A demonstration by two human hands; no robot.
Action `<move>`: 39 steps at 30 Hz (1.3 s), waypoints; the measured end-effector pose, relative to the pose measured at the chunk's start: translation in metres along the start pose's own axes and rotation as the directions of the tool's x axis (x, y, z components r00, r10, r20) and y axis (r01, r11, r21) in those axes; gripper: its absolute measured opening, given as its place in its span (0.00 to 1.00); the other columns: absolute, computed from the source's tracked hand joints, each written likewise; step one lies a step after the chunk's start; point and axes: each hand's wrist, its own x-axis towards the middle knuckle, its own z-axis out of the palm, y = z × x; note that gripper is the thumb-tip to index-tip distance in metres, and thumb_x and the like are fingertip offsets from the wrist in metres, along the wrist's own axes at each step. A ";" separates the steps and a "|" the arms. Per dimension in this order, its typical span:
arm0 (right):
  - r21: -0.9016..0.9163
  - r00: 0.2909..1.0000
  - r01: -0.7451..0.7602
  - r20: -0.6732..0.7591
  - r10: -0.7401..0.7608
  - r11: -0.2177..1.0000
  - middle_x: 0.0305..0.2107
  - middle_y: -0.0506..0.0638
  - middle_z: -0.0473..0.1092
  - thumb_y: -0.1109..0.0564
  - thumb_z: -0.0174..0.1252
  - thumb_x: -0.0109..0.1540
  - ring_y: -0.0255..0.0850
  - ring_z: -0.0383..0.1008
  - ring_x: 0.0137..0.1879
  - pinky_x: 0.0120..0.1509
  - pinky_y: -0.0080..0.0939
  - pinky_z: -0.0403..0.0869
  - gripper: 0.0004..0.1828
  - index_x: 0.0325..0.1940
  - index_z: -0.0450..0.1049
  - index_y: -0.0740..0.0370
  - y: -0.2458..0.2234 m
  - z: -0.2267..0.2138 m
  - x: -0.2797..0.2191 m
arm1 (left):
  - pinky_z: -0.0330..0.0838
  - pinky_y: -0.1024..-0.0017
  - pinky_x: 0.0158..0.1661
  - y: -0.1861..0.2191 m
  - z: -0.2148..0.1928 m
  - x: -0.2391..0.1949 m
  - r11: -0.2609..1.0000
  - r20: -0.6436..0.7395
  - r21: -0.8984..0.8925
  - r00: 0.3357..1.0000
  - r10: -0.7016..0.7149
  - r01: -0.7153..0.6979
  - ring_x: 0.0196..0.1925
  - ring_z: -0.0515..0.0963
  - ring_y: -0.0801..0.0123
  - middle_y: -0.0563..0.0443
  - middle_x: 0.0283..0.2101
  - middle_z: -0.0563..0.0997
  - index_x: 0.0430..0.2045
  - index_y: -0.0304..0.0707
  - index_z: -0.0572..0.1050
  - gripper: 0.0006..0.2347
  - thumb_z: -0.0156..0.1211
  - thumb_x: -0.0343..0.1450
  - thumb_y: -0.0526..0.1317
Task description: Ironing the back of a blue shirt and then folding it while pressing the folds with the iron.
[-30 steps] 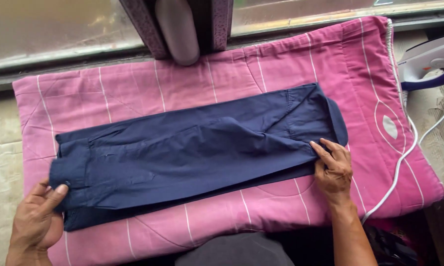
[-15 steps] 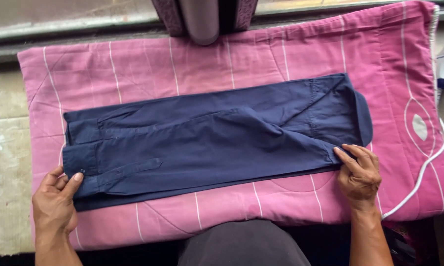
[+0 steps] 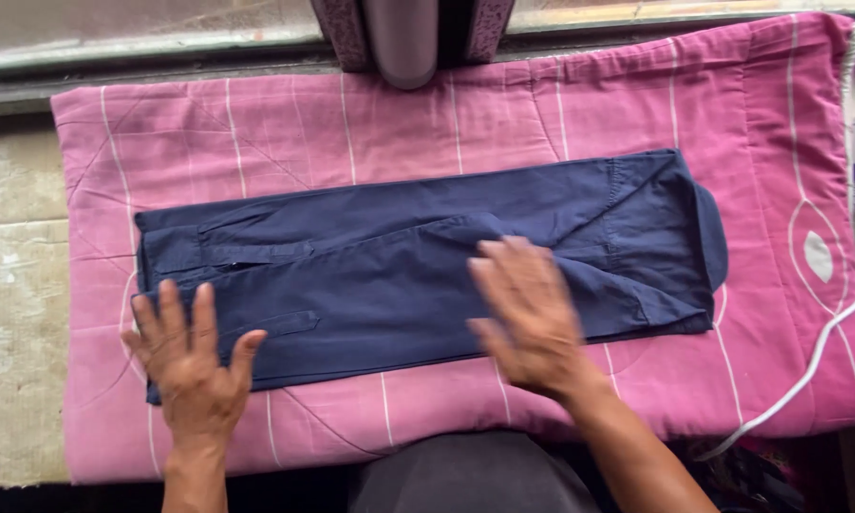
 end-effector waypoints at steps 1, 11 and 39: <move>-0.007 1.000 -0.001 -0.005 0.001 1.000 0.78 0.60 0.58 0.47 0.58 0.70 0.62 0.54 0.85 0.90 0.68 0.49 0.35 0.80 0.61 0.59 0.015 0.022 0.003 | 0.31 0.32 0.77 0.001 0.012 0.001 1.000 -0.005 -0.004 1.000 0.005 -0.005 0.84 0.43 0.31 0.25 0.82 0.55 0.78 0.33 0.66 0.35 0.54 0.79 0.60; -0.554 0.984 -0.122 0.040 0.173 0.823 0.79 0.66 0.55 0.24 0.46 0.68 0.60 0.49 0.86 0.88 0.68 0.43 0.55 0.83 0.56 0.72 0.093 0.025 -0.021 | 0.18 0.25 0.72 -0.013 0.043 0.006 0.996 0.308 -0.001 0.948 -0.085 0.090 0.85 0.23 0.50 0.51 0.85 0.30 0.81 0.52 0.37 0.44 0.37 0.71 0.71; 0.746 -0.029 -0.637 -0.274 0.961 0.193 0.49 0.19 0.79 0.30 0.70 0.59 0.16 0.77 0.53 0.59 0.17 0.71 0.25 0.58 0.84 0.30 0.528 -0.185 -0.199 | 0.40 0.11 0.68 -0.018 0.043 0.010 0.999 0.155 0.051 0.988 0.010 -0.018 0.87 0.42 0.36 0.33 0.86 0.46 0.81 0.26 0.53 0.42 0.46 0.73 0.59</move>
